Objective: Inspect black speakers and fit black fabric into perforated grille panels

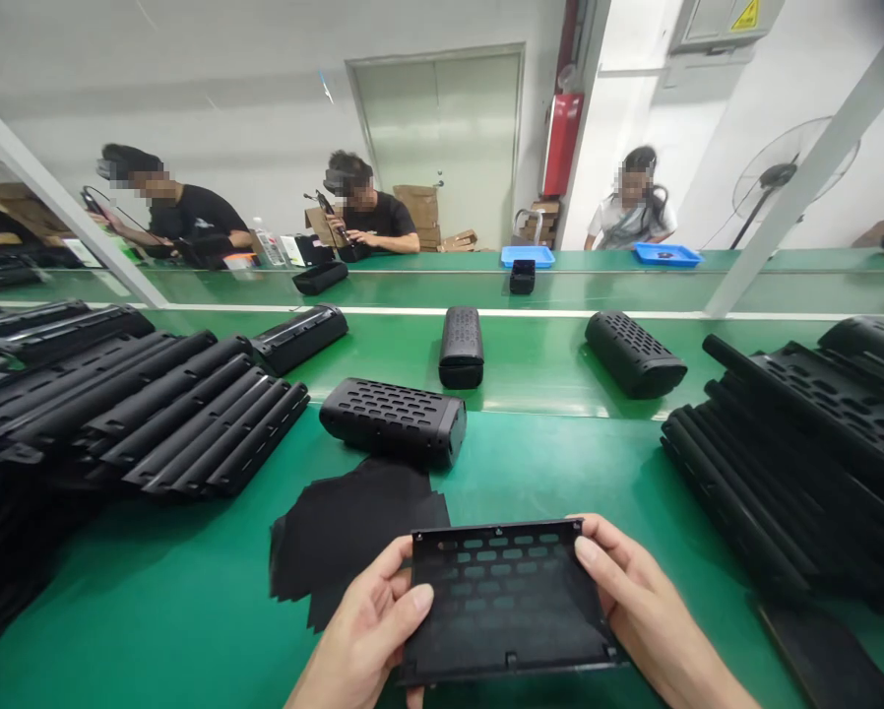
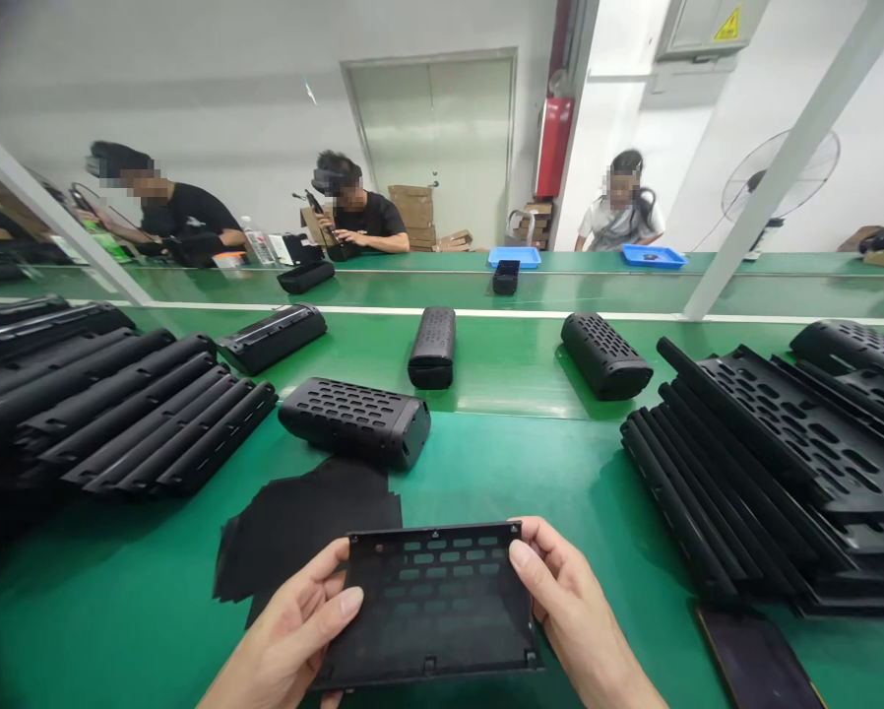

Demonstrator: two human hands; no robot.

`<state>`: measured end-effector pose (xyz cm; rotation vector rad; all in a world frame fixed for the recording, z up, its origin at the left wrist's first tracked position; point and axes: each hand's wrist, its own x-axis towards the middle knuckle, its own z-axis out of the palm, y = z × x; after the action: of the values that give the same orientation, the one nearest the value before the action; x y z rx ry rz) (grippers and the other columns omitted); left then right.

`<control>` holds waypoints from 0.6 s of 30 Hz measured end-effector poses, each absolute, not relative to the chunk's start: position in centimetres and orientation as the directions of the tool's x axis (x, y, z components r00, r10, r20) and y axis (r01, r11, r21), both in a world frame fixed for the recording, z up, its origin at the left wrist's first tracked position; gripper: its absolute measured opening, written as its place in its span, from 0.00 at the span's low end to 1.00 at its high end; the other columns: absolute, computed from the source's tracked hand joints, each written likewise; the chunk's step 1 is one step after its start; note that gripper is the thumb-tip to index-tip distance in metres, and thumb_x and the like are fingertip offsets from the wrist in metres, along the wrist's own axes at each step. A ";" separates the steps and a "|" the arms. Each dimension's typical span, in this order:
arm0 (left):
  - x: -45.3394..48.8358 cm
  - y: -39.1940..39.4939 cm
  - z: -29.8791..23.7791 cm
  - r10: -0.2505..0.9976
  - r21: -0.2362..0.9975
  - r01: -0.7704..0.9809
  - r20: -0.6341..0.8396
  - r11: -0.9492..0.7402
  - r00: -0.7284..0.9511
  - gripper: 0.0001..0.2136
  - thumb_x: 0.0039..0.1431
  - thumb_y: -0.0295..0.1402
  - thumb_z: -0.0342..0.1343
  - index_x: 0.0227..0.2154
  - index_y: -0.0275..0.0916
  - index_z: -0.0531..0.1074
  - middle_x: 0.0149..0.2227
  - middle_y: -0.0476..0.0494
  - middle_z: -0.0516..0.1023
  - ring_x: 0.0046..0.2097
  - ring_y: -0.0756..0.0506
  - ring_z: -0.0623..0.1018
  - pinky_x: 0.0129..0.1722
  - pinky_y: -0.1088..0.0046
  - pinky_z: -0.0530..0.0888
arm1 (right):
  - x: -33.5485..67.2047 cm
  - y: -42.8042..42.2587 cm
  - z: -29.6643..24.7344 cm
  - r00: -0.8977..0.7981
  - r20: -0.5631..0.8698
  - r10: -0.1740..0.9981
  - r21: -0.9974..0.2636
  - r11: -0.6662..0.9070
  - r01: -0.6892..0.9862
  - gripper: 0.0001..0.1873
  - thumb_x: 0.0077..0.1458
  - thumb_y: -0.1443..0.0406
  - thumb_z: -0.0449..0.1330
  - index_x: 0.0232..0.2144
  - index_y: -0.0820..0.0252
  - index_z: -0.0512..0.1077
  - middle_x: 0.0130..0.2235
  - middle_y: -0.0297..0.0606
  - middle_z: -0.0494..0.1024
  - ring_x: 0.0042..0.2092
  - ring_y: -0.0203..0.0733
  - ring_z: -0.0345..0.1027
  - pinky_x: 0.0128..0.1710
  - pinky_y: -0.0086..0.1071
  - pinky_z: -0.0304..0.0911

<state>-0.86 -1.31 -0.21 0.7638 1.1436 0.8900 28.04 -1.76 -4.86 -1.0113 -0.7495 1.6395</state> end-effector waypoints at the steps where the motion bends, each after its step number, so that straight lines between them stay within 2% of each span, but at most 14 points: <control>1: -0.9 -1.3 -0.2 0.886 0.862 -0.208 -0.436 0.462 0.159 0.42 0.54 0.55 0.78 0.64 0.41 0.68 0.36 0.50 0.79 0.24 0.50 0.76 0.16 0.76 0.78 | 28.0 -1.8 -4.9 -0.123 -0.254 0.959 -0.847 -0.282 -0.451 0.19 0.67 0.49 0.71 0.48 0.53 0.75 0.43 0.38 0.77 0.41 0.40 0.71 0.40 0.32 0.70; 5: -1.0 -1.5 0.1 0.890 0.842 -0.287 -0.432 0.457 0.149 0.39 0.54 0.53 0.79 0.62 0.42 0.71 0.33 0.51 0.79 0.23 0.50 0.76 0.17 0.75 0.79 | 27.7 -1.6 -5.2 -0.107 -0.249 0.962 -0.843 -0.270 -0.466 0.18 0.66 0.50 0.73 0.47 0.52 0.75 0.46 0.38 0.79 0.43 0.41 0.74 0.45 0.33 0.72; 8: -0.9 -1.6 0.3 0.898 0.833 -0.338 -0.420 0.438 0.130 0.36 0.54 0.51 0.79 0.59 0.41 0.74 0.34 0.50 0.79 0.24 0.50 0.76 0.17 0.75 0.79 | 27.6 -1.5 -5.5 -0.103 -0.251 0.963 -0.845 -0.269 -0.462 0.20 0.63 0.49 0.75 0.47 0.52 0.75 0.45 0.37 0.79 0.41 0.41 0.74 0.45 0.35 0.73; 11: -0.8 -1.7 0.5 0.901 0.821 -0.378 -0.419 0.428 0.108 0.34 0.52 0.49 0.81 0.57 0.41 0.75 0.36 0.50 0.80 0.24 0.50 0.77 0.16 0.75 0.79 | 27.4 -1.5 -5.1 -0.098 -0.263 0.960 -0.852 -0.279 -0.443 0.23 0.61 0.47 0.76 0.48 0.51 0.76 0.39 0.34 0.77 0.34 0.38 0.69 0.35 0.30 0.68; 14: -0.8 -1.7 0.6 0.899 0.810 -0.402 -0.428 0.427 0.091 0.34 0.51 0.48 0.81 0.56 0.42 0.76 0.38 0.48 0.81 0.24 0.49 0.78 0.15 0.76 0.78 | 27.1 -1.7 -4.4 -0.091 -0.275 0.957 -0.865 -0.288 -0.410 0.23 0.62 0.47 0.75 0.49 0.51 0.76 0.33 0.29 0.71 0.27 0.32 0.58 0.25 0.27 0.54; 16: -0.9 -1.8 0.6 0.896 0.811 -0.396 -0.436 0.431 0.083 0.34 0.52 0.48 0.81 0.57 0.42 0.76 0.38 0.49 0.82 0.24 0.50 0.77 0.15 0.76 0.77 | 26.9 -1.7 -4.0 -0.093 -0.268 0.959 -0.871 -0.282 -0.403 0.22 0.64 0.47 0.74 0.49 0.51 0.75 0.32 0.27 0.67 0.25 0.30 0.54 0.24 0.27 0.51; 18: -1.3 -2.0 0.6 0.891 0.815 -0.375 -0.449 0.441 0.070 0.33 0.53 0.49 0.79 0.57 0.42 0.76 0.36 0.50 0.81 0.24 0.50 0.77 0.16 0.76 0.77 | 26.9 -1.6 -3.7 -0.105 -0.251 0.962 -0.870 -0.272 -0.411 0.21 0.64 0.47 0.74 0.48 0.51 0.75 0.31 0.27 0.66 0.26 0.30 0.53 0.24 0.26 0.52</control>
<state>-1.26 -2.00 0.57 0.5760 1.1232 1.0355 26.87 -1.61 -3.73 -1.0364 -0.7693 1.6150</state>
